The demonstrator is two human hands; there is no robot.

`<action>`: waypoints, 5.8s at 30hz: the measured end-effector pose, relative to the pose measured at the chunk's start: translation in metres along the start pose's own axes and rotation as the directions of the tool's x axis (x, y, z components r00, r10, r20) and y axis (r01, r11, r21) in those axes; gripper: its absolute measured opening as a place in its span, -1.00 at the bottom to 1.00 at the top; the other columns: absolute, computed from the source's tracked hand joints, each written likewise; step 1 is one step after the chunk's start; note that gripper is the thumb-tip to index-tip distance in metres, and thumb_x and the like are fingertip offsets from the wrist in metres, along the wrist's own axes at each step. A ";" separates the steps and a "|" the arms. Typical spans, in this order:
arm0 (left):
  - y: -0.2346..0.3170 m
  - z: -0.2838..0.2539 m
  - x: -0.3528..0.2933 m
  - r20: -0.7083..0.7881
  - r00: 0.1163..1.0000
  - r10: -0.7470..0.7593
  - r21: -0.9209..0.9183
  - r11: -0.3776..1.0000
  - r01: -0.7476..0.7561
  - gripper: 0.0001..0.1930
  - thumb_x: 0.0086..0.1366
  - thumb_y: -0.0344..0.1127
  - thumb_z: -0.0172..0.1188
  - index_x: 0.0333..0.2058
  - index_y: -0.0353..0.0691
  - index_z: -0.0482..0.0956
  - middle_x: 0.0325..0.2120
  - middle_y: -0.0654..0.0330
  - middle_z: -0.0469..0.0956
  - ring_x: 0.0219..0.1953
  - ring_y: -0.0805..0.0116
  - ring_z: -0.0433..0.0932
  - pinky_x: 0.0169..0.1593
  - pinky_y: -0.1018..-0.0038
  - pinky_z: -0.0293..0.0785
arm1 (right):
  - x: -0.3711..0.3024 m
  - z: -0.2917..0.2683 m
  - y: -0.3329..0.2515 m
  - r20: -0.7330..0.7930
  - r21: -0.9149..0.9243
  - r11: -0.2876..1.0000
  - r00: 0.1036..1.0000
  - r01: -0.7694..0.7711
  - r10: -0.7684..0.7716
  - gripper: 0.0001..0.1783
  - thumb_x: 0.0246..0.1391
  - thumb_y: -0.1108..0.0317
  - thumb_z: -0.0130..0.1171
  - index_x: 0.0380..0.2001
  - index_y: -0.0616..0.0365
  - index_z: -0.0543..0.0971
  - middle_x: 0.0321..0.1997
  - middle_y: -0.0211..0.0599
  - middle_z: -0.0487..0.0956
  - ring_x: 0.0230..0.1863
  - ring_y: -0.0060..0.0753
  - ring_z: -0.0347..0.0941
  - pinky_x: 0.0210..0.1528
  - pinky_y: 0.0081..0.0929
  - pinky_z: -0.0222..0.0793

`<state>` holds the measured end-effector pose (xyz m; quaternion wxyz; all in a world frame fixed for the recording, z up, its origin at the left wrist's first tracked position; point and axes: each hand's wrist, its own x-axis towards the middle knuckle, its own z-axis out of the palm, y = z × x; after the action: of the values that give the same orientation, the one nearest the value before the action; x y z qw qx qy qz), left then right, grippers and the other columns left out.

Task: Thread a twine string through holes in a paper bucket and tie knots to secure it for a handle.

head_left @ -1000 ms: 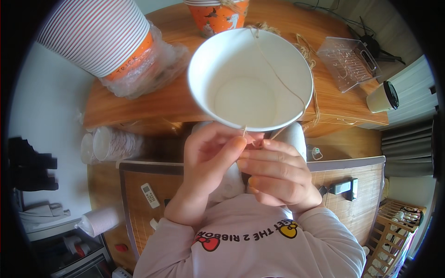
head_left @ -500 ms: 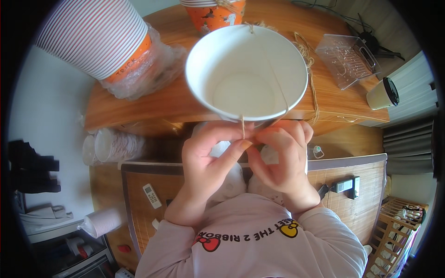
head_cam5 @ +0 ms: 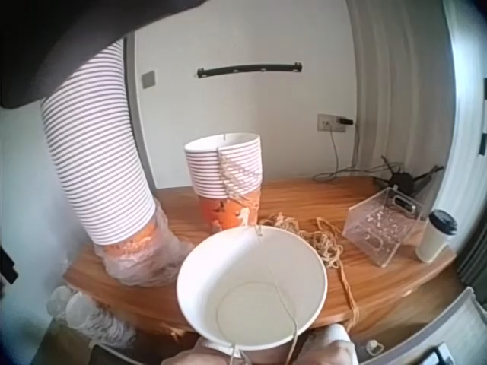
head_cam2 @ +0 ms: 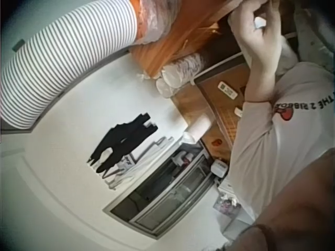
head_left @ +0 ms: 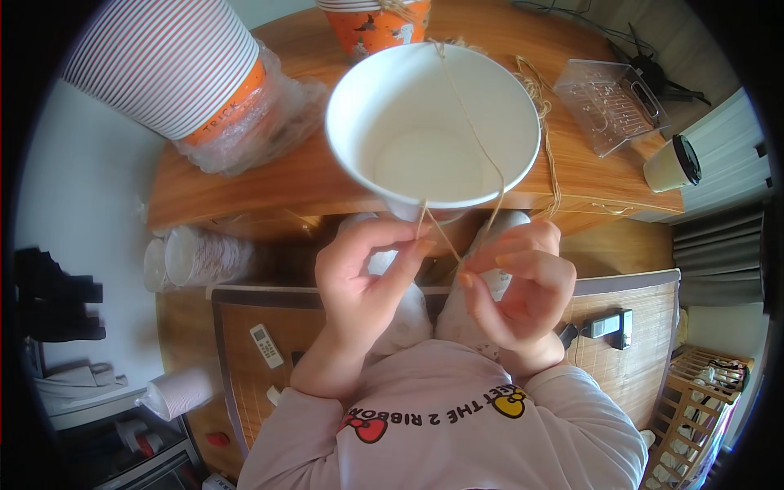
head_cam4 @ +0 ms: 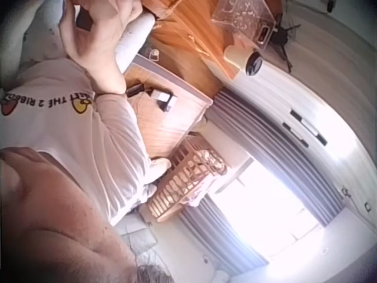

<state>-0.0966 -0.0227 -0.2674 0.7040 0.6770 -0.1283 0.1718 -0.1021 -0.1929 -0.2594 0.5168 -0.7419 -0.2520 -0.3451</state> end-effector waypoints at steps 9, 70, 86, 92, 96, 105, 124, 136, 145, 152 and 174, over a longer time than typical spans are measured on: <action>0.005 0.003 0.001 0.107 0.984 -0.139 -0.433 0.885 0.172 -0.87 0.21 -0.64 0.26 -0.29 -0.37 0.50 -0.31 0.16 0.59 -0.23 0.42 0.63 -0.12 0.52 0.57 | 0.005 0.001 -0.003 0.179 -0.206 0.969 0.979 0.135 -0.098 -0.57 -0.34 0.47 0.51 -0.29 0.01 0.59 -0.34 -0.53 0.61 -0.25 -0.45 0.42 -0.12 -0.40 0.12; 0.005 -0.012 0.021 -0.019 0.735 0.678 0.502 0.642 -0.580 -0.72 -0.13 -0.59 0.38 -0.36 -0.22 0.65 -0.49 0.22 0.62 -0.48 0.27 0.59 -0.41 0.47 0.52 | 0.044 0.019 -0.008 0.171 -0.348 0.836 0.905 0.425 -0.389 -0.65 -0.14 0.22 0.30 -0.19 -0.15 0.55 -0.14 -0.68 0.70 -0.25 -0.62 0.37 -0.11 -0.57 0.07; 0.008 -0.008 0.019 -0.103 0.817 0.567 0.406 0.774 -0.486 -0.75 -0.14 -0.62 0.34 -0.41 -0.24 0.60 -0.52 0.21 0.60 -0.52 0.33 0.53 -0.42 0.51 0.44 | 0.039 0.027 -0.010 0.055 -0.259 0.934 0.969 0.247 -0.241 -0.74 -0.28 0.40 0.50 -0.46 -0.07 0.62 -0.27 -0.74 0.70 -0.32 -0.65 0.35 -0.17 -0.58 0.08; 0.010 -0.009 0.020 -0.091 0.812 0.577 0.397 0.768 -0.502 -0.79 -0.12 -0.61 0.31 -0.43 -0.25 0.59 -0.53 0.20 0.59 -0.52 0.30 0.54 -0.41 0.48 0.45 | 0.043 0.024 -0.015 0.135 -0.315 0.907 0.959 0.279 -0.248 -0.80 -0.25 0.36 0.45 -0.56 -0.11 0.58 -0.22 -0.81 0.70 -0.28 -0.66 0.36 -0.12 -0.58 0.05; 0.012 -0.014 0.016 -0.001 0.807 0.590 0.432 0.728 -0.532 -0.85 -0.02 -0.55 0.21 -0.39 -0.39 0.57 -0.48 0.07 0.60 -0.44 0.22 0.56 -0.32 0.42 0.47 | 0.045 0.023 -0.011 0.162 -0.273 0.903 0.941 0.332 -0.297 -0.78 -0.26 0.35 0.43 -0.57 -0.12 0.53 -0.22 -0.80 0.70 -0.27 -0.64 0.36 -0.12 -0.56 0.05; 0.016 -0.018 0.016 0.047 0.777 0.627 0.495 0.661 -0.564 -0.80 -0.04 -0.50 0.23 -0.36 -0.37 0.60 -0.46 0.09 0.62 -0.44 0.19 0.57 -0.32 0.39 0.49 | 0.045 0.023 -0.008 0.105 -0.203 0.928 0.949 0.313 -0.297 -0.60 -0.34 0.40 0.50 -0.57 -0.10 0.39 -0.29 -0.72 0.71 -0.34 -0.62 0.38 -0.16 -0.53 0.07; 0.016 -0.012 0.011 -0.071 0.933 0.352 0.210 0.920 -0.331 -0.86 0.00 -0.56 0.32 -0.39 -0.30 0.63 -0.50 0.17 0.62 -0.45 0.27 0.57 -0.33 0.47 0.44 | 0.041 0.022 -0.011 0.102 -0.304 0.916 0.964 0.264 -0.244 -0.69 -0.30 0.32 0.50 -0.54 -0.13 0.50 -0.25 -0.79 0.69 -0.31 -0.67 0.42 -0.18 -0.55 0.06; 0.011 -0.011 0.007 -0.089 0.968 0.234 0.098 0.969 -0.226 -0.88 0.10 -0.59 0.27 -0.34 -0.35 0.61 -0.45 0.20 0.59 -0.44 0.45 0.50 -0.36 0.59 0.38 | 0.038 0.022 -0.010 0.125 -0.308 0.917 0.966 0.253 -0.225 -0.66 -0.27 0.39 0.44 -0.50 -0.13 0.42 -0.19 -0.73 0.70 -0.24 -0.64 0.43 -0.12 -0.49 0.05; 0.010 -0.012 0.005 -0.095 0.976 0.195 0.060 0.980 -0.190 -0.87 0.11 -0.61 0.25 -0.32 -0.37 0.59 -0.44 0.18 0.58 -0.43 0.46 0.50 -0.35 0.59 0.40 | 0.038 0.021 -0.011 0.155 -0.320 0.902 0.956 0.289 -0.251 -0.64 -0.25 0.38 0.37 -0.39 -0.11 0.40 -0.17 -0.69 0.71 -0.22 -0.60 0.42 -0.08 -0.47 0.03; 0.010 -0.011 0.003 -0.087 0.979 0.184 0.110 0.979 -0.174 -0.89 0.16 -0.60 0.25 -0.30 -0.37 0.59 -0.42 0.14 0.58 -0.43 0.41 0.51 -0.38 0.56 0.43 | 0.036 0.022 -0.012 0.153 -0.338 0.898 0.958 0.281 -0.242 -0.62 -0.25 0.38 0.38 -0.37 -0.10 0.38 -0.18 -0.67 0.71 -0.21 -0.59 0.43 -0.07 -0.46 0.03; 0.013 -0.006 0.006 -0.089 0.966 0.244 0.258 0.942 -0.214 -0.85 0.06 -0.60 0.29 -0.36 -0.30 0.59 -0.49 0.18 0.57 -0.43 0.27 0.50 -0.31 0.43 0.39 | 0.033 0.023 -0.009 0.083 -0.347 0.906 0.970 0.242 -0.227 -0.68 -0.37 0.43 0.44 -0.57 -0.14 0.47 -0.24 -0.82 0.69 -0.24 -0.63 0.39 -0.12 -0.47 0.02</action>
<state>-0.0967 -0.0162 -0.2534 0.5962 0.7280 -0.1416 0.3073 -0.0817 -0.1675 -0.2336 0.3240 -0.7940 -0.2834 -0.4293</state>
